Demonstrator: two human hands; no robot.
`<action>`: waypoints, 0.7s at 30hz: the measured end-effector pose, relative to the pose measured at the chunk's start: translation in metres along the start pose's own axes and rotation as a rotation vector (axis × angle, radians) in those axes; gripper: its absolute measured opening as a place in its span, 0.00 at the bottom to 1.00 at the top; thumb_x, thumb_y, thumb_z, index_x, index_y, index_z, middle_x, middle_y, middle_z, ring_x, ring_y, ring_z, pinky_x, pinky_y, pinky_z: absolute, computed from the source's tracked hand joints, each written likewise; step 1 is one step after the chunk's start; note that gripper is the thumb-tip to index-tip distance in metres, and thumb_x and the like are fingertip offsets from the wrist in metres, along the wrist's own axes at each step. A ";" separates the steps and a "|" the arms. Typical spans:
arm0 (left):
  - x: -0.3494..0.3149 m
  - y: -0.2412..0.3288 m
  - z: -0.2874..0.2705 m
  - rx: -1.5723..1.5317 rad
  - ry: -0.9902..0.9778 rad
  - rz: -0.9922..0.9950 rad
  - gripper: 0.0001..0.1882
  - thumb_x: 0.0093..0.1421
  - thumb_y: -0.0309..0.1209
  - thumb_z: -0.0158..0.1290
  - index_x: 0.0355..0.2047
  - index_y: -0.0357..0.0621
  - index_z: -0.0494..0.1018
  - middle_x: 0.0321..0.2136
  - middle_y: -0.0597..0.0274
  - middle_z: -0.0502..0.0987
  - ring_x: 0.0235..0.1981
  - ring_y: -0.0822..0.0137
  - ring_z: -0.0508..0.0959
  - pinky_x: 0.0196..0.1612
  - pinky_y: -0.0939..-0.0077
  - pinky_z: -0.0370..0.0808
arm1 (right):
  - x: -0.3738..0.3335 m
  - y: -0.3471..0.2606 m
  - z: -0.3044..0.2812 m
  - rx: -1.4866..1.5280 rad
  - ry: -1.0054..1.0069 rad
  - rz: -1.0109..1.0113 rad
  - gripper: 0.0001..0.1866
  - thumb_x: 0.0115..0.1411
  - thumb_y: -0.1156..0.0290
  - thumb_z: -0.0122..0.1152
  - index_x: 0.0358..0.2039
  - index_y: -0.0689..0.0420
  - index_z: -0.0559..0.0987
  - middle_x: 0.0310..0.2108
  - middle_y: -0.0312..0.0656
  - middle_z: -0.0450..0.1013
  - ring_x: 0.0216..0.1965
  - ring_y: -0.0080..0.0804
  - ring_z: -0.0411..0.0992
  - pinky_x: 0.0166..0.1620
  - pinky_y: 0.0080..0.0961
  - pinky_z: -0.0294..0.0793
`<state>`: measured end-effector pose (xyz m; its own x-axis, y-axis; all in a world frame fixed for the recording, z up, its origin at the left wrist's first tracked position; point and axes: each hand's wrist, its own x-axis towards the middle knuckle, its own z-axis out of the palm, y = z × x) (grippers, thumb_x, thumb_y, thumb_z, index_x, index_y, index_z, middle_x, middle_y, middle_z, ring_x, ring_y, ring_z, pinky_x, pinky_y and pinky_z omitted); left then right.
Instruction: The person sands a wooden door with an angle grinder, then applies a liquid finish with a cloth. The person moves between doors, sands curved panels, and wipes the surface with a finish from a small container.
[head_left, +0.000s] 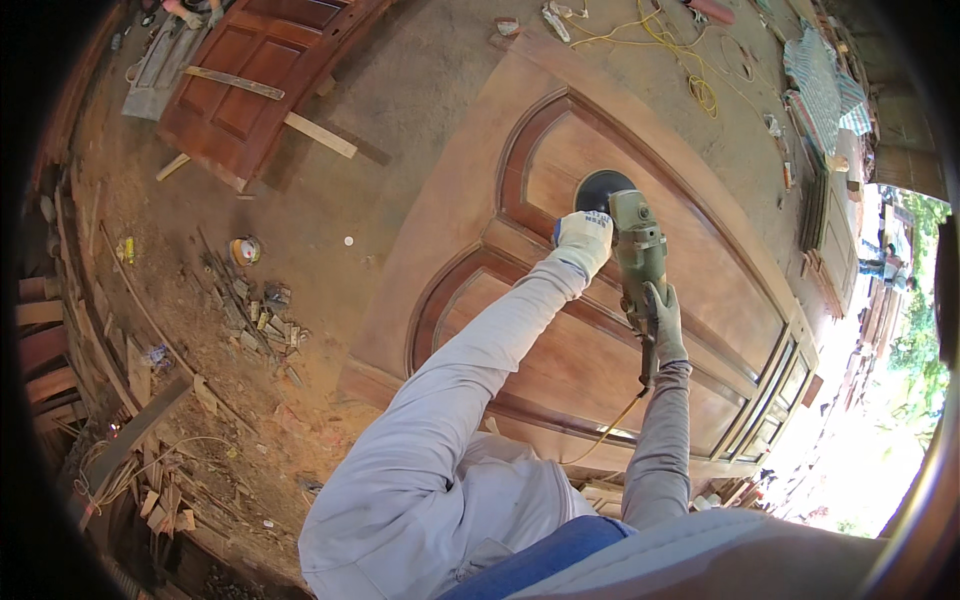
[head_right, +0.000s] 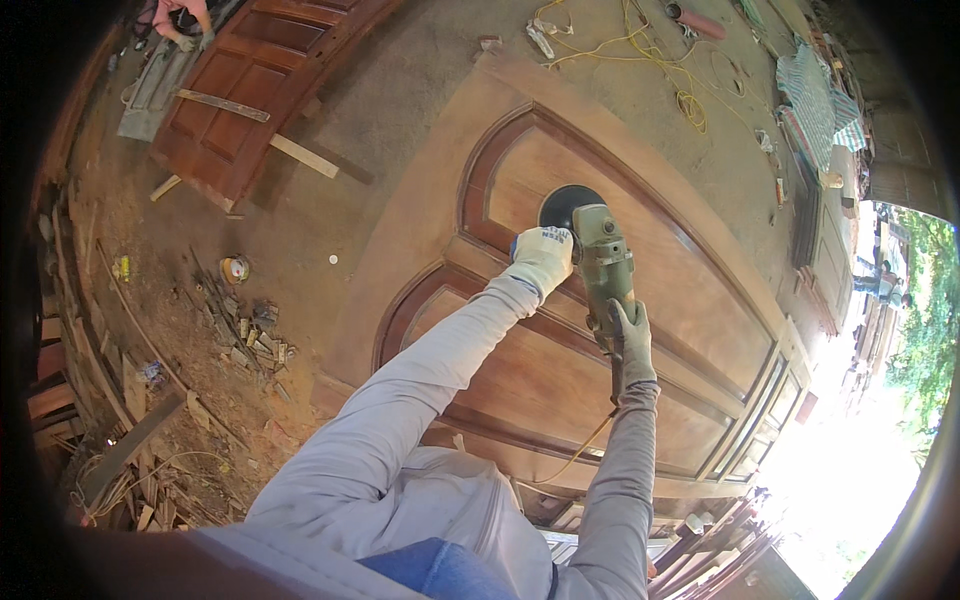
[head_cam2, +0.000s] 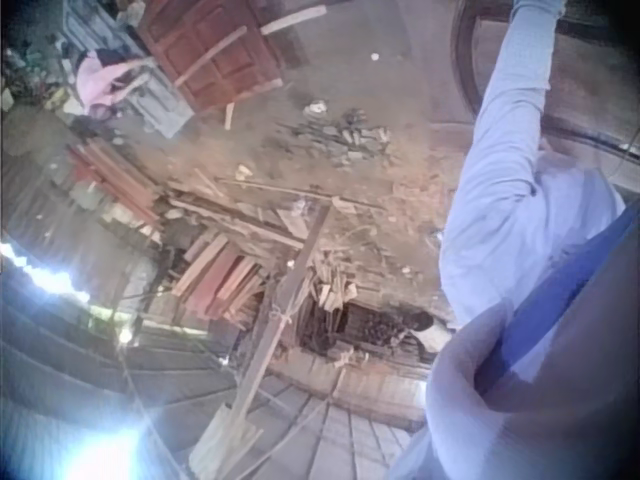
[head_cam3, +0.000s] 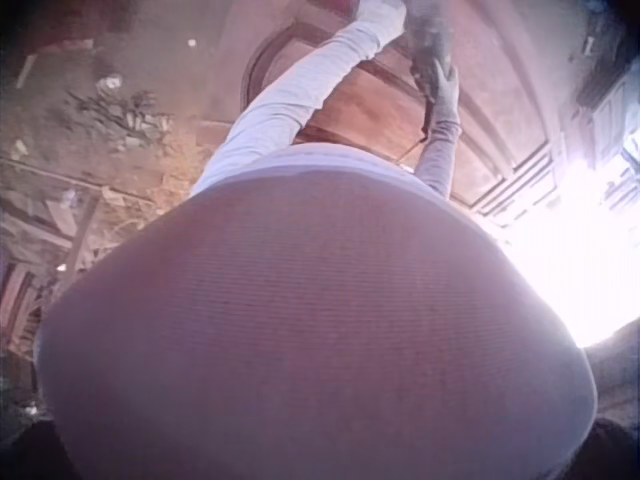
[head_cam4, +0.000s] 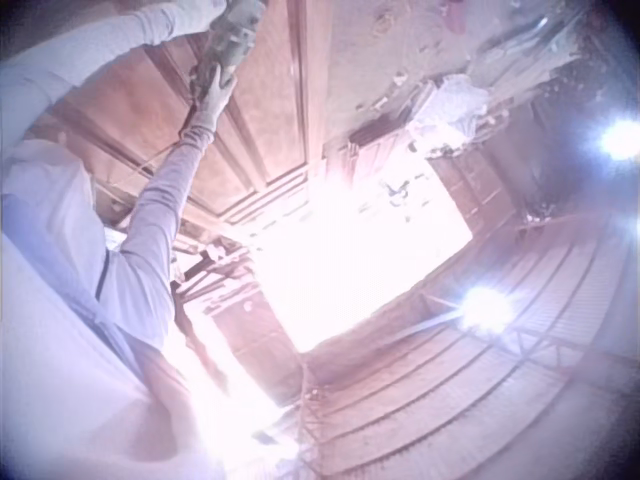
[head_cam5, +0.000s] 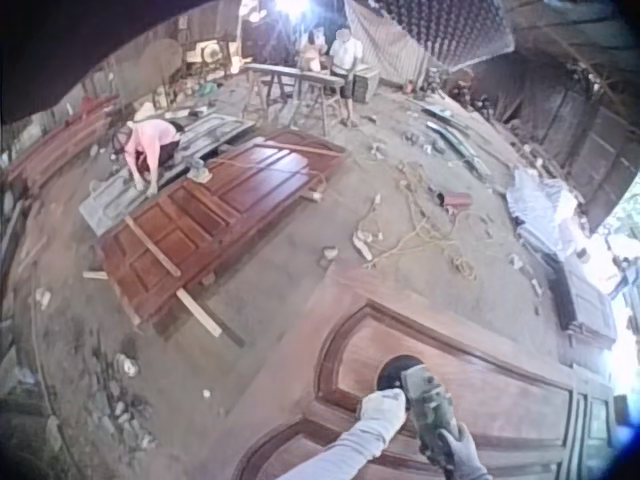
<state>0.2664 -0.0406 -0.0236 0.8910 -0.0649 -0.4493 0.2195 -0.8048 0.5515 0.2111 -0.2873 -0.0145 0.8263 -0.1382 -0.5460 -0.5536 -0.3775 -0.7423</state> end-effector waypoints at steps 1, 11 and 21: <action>0.003 -0.001 0.001 -0.004 0.005 -0.012 0.10 0.56 0.35 0.58 0.36 0.52 0.84 0.36 0.57 0.85 0.40 0.56 0.85 0.39 0.59 0.81 | 0.001 -0.002 0.001 0.006 -0.008 0.003 0.24 0.58 0.56 0.71 0.47 0.57 0.75 0.37 0.39 0.77 0.36 0.25 0.74 0.38 0.26 0.76; -0.026 -0.050 -0.045 0.023 0.095 -0.117 0.10 0.55 0.35 0.57 0.35 0.50 0.83 0.35 0.53 0.84 0.39 0.54 0.85 0.41 0.59 0.81 | 0.008 -0.008 0.051 -0.118 -0.041 -0.087 0.27 0.56 0.55 0.73 0.47 0.60 0.75 0.40 0.44 0.78 0.40 0.27 0.75 0.44 0.27 0.75; -0.032 -0.063 -0.039 0.020 0.127 -0.130 0.09 0.54 0.34 0.57 0.33 0.49 0.82 0.32 0.53 0.84 0.36 0.53 0.85 0.38 0.58 0.81 | -0.016 -0.050 0.068 -0.242 -0.040 -0.091 0.28 0.55 0.54 0.73 0.47 0.60 0.75 0.39 0.46 0.79 0.38 0.28 0.76 0.42 0.27 0.76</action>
<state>0.2391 0.0351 -0.0164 0.8991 0.1146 -0.4225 0.3293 -0.8131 0.4801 0.2188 -0.2036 0.0051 0.8640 -0.0591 -0.5000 -0.4327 -0.5951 -0.6773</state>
